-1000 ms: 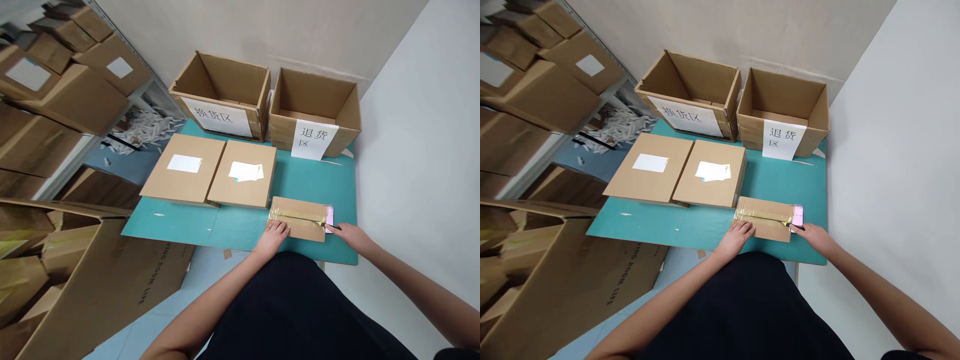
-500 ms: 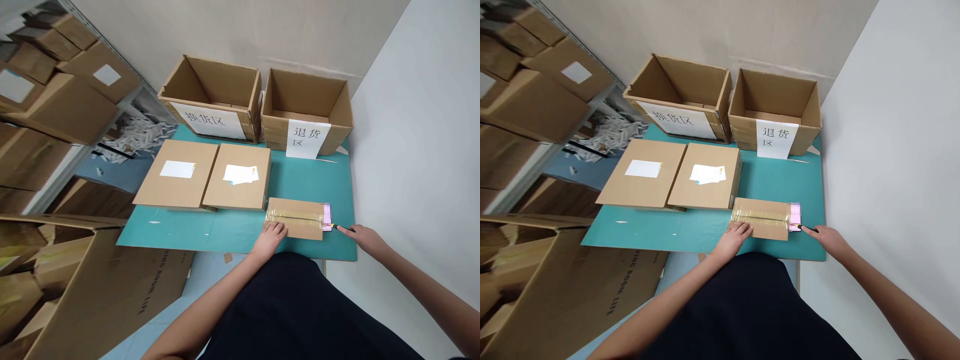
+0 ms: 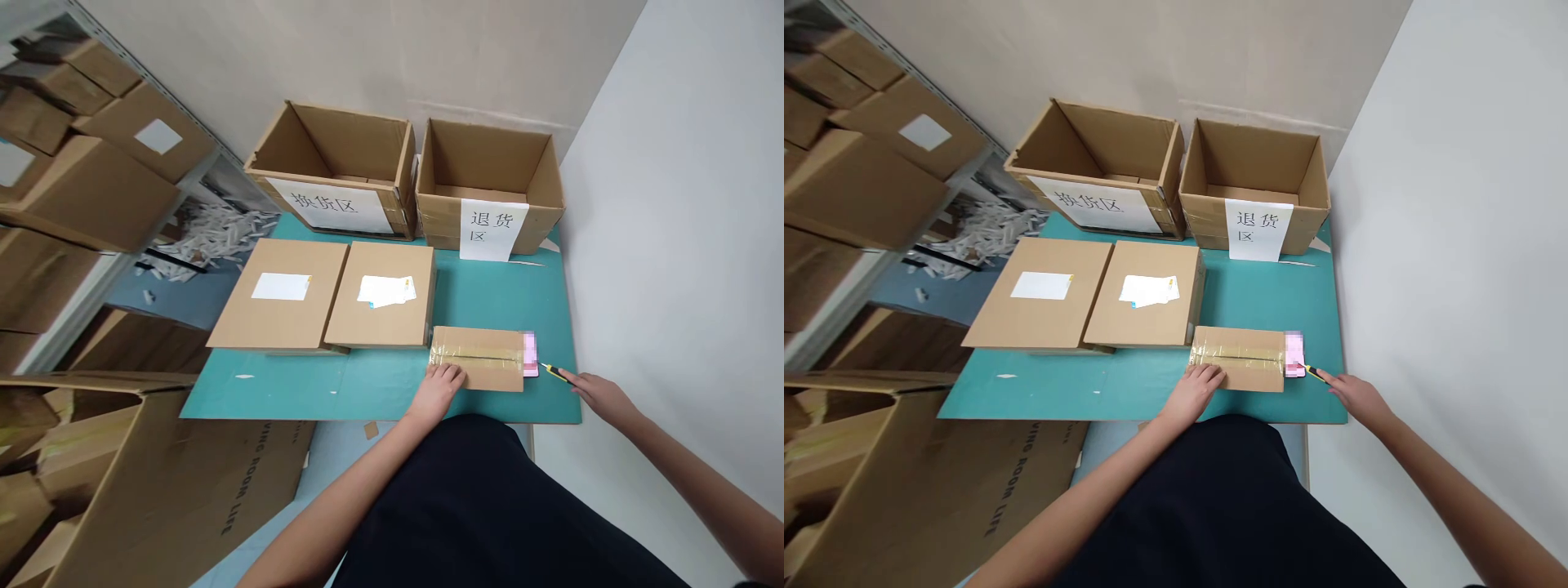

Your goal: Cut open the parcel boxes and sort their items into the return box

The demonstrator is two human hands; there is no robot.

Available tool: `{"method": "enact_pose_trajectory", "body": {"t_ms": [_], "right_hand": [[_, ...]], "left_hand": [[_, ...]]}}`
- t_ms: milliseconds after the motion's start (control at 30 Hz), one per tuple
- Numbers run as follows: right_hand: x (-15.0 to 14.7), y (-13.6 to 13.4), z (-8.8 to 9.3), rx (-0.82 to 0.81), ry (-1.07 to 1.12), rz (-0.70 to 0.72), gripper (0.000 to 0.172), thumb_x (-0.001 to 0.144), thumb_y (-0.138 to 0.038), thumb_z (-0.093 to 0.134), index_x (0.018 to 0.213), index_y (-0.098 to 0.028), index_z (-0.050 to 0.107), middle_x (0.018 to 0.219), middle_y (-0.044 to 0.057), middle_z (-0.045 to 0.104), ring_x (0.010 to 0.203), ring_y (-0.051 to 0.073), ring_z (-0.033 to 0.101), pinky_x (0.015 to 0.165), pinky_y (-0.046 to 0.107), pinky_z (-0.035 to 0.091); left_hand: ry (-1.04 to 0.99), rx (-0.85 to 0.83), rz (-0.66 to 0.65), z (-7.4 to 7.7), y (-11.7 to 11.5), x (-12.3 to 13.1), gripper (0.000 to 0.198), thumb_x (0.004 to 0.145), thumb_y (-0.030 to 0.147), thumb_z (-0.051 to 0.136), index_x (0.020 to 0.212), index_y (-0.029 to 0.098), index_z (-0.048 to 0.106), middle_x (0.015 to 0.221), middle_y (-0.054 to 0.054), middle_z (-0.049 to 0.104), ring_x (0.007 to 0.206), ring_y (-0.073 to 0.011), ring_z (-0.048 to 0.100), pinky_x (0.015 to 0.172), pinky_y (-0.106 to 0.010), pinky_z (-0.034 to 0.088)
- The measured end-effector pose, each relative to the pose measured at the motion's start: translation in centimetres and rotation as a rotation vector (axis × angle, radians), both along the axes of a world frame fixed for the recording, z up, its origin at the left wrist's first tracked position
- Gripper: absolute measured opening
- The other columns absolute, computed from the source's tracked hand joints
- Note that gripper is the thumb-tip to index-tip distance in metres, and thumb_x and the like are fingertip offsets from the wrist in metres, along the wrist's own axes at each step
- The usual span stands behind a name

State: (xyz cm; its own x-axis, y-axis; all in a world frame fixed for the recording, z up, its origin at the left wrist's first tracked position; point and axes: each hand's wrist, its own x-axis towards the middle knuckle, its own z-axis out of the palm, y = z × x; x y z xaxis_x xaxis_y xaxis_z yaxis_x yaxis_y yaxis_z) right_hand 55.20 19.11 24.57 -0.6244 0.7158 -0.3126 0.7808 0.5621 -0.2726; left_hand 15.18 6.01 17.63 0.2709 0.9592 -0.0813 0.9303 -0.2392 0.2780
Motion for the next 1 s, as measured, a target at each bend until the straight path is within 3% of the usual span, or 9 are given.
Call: {"method": "enact_pose_trajectory", "body": {"t_ms": [67, 133, 233, 333, 500, 633, 833, 1000], "right_hand": [[-0.5, -0.6, 0.0, -0.109, 0.113, -0.177, 0.049, 0.098, -0.036, 0.043, 0.145, -0.037, 0.054, 0.104, 0.005, 0.074, 0.090, 0.022, 0.069, 0.072, 0.030, 0.053], [-1.3, -1.1, -0.4, -0.233, 0.217, -0.405, 0.050, 0.096, -0.040, 0.046, 0.145, -0.035, 0.054, 0.108, 0.004, 0.075, 0.087, 0.022, 0.070, 0.071, 0.031, 0.055], [-2.9, -1.8, -1.5, -0.440, 0.378, -0.762, 0.060, 0.088, -0.044, 0.056, 0.146, -0.028, 0.053, 0.089, 0.003, 0.074, 0.063, 0.018, 0.066, 0.054, 0.028, 0.051], [-4.2, -2.2, -3.2, -0.562, 0.529, -0.940, 0.070, 0.080, -0.047, 0.066, 0.144, -0.022, 0.054, 0.073, 0.000, 0.070, 0.052, 0.014, 0.059, 0.045, 0.024, 0.045], [-6.1, -2.3, -5.7, -0.597, 0.625, -0.996, 0.081, 0.069, -0.053, 0.073, 0.142, -0.024, 0.055, 0.081, -0.001, 0.069, 0.043, 0.010, 0.054, 0.034, 0.021, 0.034], [-6.8, -2.6, -6.9, -0.590, 0.666, -0.981, 0.079, 0.070, -0.055, 0.072, 0.141, -0.025, 0.056, 0.097, 0.002, 0.071, 0.041, 0.008, 0.052, 0.033, 0.020, 0.035], [-6.4, -2.7, -7.1, -0.601, 0.636, -0.935, 0.076, 0.076, -0.053, 0.070, 0.146, -0.026, 0.053, 0.102, 0.004, 0.072, 0.044, 0.007, 0.053, 0.035, 0.020, 0.037], [-6.0, -2.3, -7.0, -0.607, 0.587, -0.885, 0.073, 0.079, -0.046, 0.070, 0.147, -0.029, 0.052, 0.097, 0.001, 0.072, 0.042, 0.005, 0.050, 0.038, 0.020, 0.040]], "left_hand": [[-0.004, -0.005, 0.007, 0.4, 0.5, 0.0, 0.042, 0.093, 0.015, 0.054, 0.133, 0.025, 0.056, 0.124, -0.011, 0.063, 0.118, -0.0278, 0.056, 0.101, -0.045, 0.044], [-0.019, -0.003, 0.023, 0.7, 1.0, 0.1, 0.049, 0.091, 0.021, 0.061, 0.139, 0.025, 0.052, 0.125, -0.011, 0.062, 0.120, -0.0293, 0.055, 0.101, -0.046, 0.044], [-0.014, 0.009, 0.012, 0.7, 1.7, 0.3, 0.063, 0.085, 0.029, 0.071, 0.144, 0.023, 0.047, 0.136, -0.014, 0.058, 0.131, -0.0324, 0.049, 0.110, -0.049, 0.039], [0.021, -0.002, -0.010, 0.4, 2.5, 0.5, 0.072, 0.081, 0.039, 0.076, 0.145, 0.021, 0.047, 0.149, -0.016, 0.049, 0.142, -0.0352, 0.040, 0.118, -0.052, 0.030], [0.046, -0.038, 0.029, -0.1, 4.0, 0.7, 0.067, 0.089, 0.051, 0.064, 0.147, 0.024, 0.047, 0.157, -0.014, 0.043, 0.147, -0.0334, 0.035, 0.120, -0.052, 0.027], [0.089, -0.081, 0.075, -0.1, 4.6, 0.9, 0.068, 0.091, 0.052, 0.060, 0.151, 0.024, 0.043, 0.160, -0.015, 0.039, 0.148, -0.0359, 0.033, 0.120, -0.057, 0.026], [0.134, -0.139, 0.006, -0.1, 4.1, 0.9, 0.102, 0.074, 0.059, 0.077, 0.157, 0.023, 0.031, 0.164, -0.019, 0.027, 0.151, -0.0403, 0.024, 0.120, -0.064, 0.018], [0.144, -0.130, -0.008, -0.2, 4.1, 0.6, 0.105, 0.072, 0.050, 0.081, 0.158, 0.026, 0.027, 0.165, -0.018, 0.027, 0.151, -0.0398, 0.024, 0.121, -0.062, 0.017]]}}
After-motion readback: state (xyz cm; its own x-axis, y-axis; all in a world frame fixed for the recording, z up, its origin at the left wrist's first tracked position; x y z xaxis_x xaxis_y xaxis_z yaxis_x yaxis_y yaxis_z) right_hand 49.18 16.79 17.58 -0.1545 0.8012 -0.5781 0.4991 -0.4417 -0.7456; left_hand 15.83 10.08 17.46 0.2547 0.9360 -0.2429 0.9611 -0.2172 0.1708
